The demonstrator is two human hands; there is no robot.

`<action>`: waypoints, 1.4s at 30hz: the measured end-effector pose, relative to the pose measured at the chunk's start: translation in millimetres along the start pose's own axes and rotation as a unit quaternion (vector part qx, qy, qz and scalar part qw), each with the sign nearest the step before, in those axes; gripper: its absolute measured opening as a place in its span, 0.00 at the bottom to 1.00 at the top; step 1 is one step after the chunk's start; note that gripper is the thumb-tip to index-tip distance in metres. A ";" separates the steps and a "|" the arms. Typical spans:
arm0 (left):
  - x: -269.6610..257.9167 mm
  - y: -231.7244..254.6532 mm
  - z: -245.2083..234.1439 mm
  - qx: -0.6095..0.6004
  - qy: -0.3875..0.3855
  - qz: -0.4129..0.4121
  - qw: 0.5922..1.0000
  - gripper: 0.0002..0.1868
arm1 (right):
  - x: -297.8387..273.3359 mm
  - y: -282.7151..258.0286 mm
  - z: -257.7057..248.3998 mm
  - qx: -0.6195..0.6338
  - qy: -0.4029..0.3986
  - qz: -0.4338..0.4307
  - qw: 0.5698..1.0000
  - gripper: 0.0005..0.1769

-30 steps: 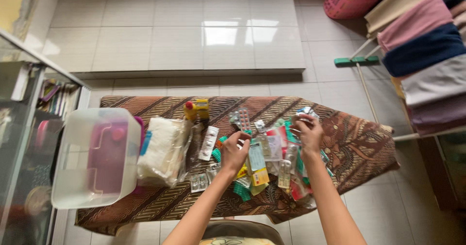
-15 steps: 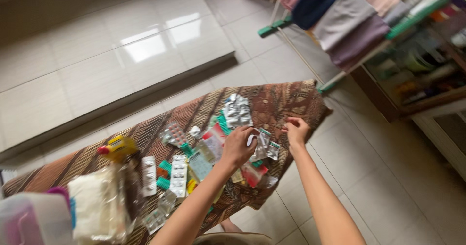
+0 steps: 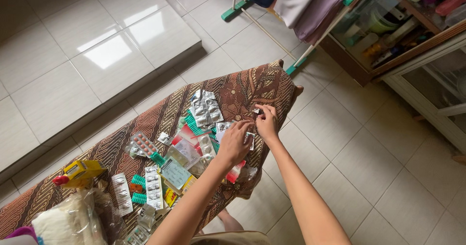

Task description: The person empties a clear plastic container onto a patterned tablecloth, revealing various small items including blister packs, bottles, and a large bag of white material. They then sort and arrange these items into piles on the table.

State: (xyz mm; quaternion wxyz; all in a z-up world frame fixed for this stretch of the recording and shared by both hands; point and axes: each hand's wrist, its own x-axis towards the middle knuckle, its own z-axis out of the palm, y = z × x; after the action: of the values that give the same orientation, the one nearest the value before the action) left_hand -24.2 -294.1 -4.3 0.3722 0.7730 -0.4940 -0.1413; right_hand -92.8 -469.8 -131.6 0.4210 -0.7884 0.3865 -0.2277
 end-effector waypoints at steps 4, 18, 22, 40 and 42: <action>-9.5 -7.2 -9.6 0.020 0.036 -0.005 0.999 0.25 | -3.6 -12.8 -3.9 -0.028 0.018 0.029 0.999 0.22; -124.6 -43.3 -125.1 0.055 0.239 -0.190 0.951 0.16 | -45.5 -193.4 39.6 -0.070 -0.037 -0.182 0.980 0.12; -179.7 -58.2 -149.3 0.022 0.303 -0.279 0.911 0.13 | -68.9 -244.4 77.8 -0.021 -0.192 -0.171 0.966 0.10; -274.6 -76.3 -139.7 -0.109 0.279 -0.424 0.855 0.12 | -164.9 -233.5 123.4 -0.342 -0.419 -0.193 0.818 0.49; -269.4 -73.7 -139.4 -0.116 0.267 -0.432 0.854 0.12 | -159.3 -227.3 120.1 -0.278 -0.406 -0.203 0.846 0.42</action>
State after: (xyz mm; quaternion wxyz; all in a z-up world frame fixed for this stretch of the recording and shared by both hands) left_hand -21.1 18.0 -2.0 0.4780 0.8680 0.0279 -0.1319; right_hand -10.8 -204.7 -11.1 0.2477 -0.9554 0.0591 0.1498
